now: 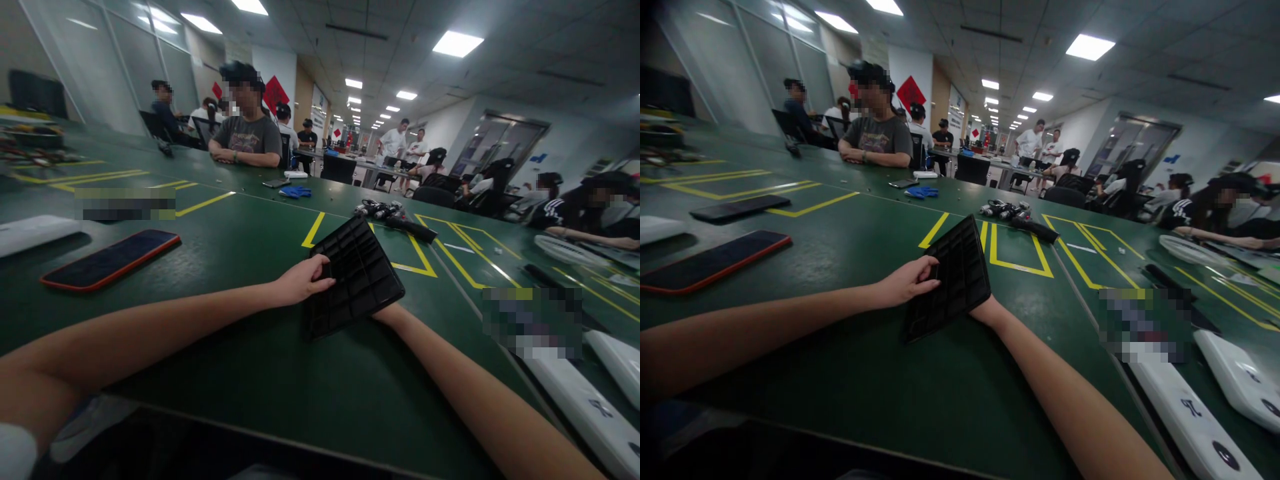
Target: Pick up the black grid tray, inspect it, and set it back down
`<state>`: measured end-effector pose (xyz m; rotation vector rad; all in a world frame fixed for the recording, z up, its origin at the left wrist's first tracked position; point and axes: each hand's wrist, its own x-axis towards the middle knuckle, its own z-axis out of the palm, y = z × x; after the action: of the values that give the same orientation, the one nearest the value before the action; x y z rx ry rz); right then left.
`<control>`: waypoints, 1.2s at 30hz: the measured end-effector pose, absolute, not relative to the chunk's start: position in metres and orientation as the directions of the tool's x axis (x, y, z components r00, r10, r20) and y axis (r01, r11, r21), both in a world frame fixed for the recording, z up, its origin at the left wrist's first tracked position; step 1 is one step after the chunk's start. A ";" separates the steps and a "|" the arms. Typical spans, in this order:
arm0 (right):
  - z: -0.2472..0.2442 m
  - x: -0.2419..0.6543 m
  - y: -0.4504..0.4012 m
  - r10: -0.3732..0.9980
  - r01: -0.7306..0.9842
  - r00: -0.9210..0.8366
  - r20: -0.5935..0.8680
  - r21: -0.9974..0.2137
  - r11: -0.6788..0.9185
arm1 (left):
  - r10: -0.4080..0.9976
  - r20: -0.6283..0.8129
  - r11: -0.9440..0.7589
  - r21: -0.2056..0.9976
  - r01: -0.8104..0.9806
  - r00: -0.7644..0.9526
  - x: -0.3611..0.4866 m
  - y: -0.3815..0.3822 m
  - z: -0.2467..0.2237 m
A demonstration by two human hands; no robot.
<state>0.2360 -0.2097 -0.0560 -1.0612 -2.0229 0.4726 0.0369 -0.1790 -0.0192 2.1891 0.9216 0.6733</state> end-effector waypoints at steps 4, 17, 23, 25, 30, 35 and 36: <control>-0.054 0.241 -0.214 0.793 0.553 -0.414 0.448 -0.568 0.610 | 0.955 -0.002 -0.047 0.987 0.157 0.296 0.034 -0.170 -0.008; -0.046 0.241 -0.219 0.802 0.580 -0.422 0.422 -0.555 0.597 | 0.916 -0.258 0.260 0.965 0.035 0.309 0.020 -0.179 0.004; -0.046 0.240 -0.220 0.813 0.549 -0.424 0.399 -0.601 0.581 | 0.854 -0.162 0.146 0.987 0.071 0.494 0.019 -0.183 0.007; -0.047 0.239 -0.219 0.809 0.548 -0.412 0.419 -0.595 0.587 | 0.864 -0.070 0.014 0.993 0.115 0.498 0.020 -0.184 0.006; -0.048 0.239 -0.218 0.790 0.520 -0.405 0.460 -0.595 0.613 | 0.829 0.070 -0.261 0.926 0.273 0.555 0.023 -0.183 -0.002; -0.045 0.239 -0.220 0.785 0.517 -0.433 0.444 -0.591 0.620 | 0.791 0.203 -0.472 0.803 0.364 0.578 0.024 -0.182 -0.004; -0.045 0.239 -0.219 0.789 0.523 -0.430 0.439 -0.590 0.614 | 0.787 0.222 -0.496 0.782 0.376 0.576 0.024 -0.182 -0.004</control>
<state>0.2392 -0.2195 -0.0454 -1.0270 -2.1305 0.4810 0.0239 -0.1820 -0.0039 2.1072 0.9233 0.7527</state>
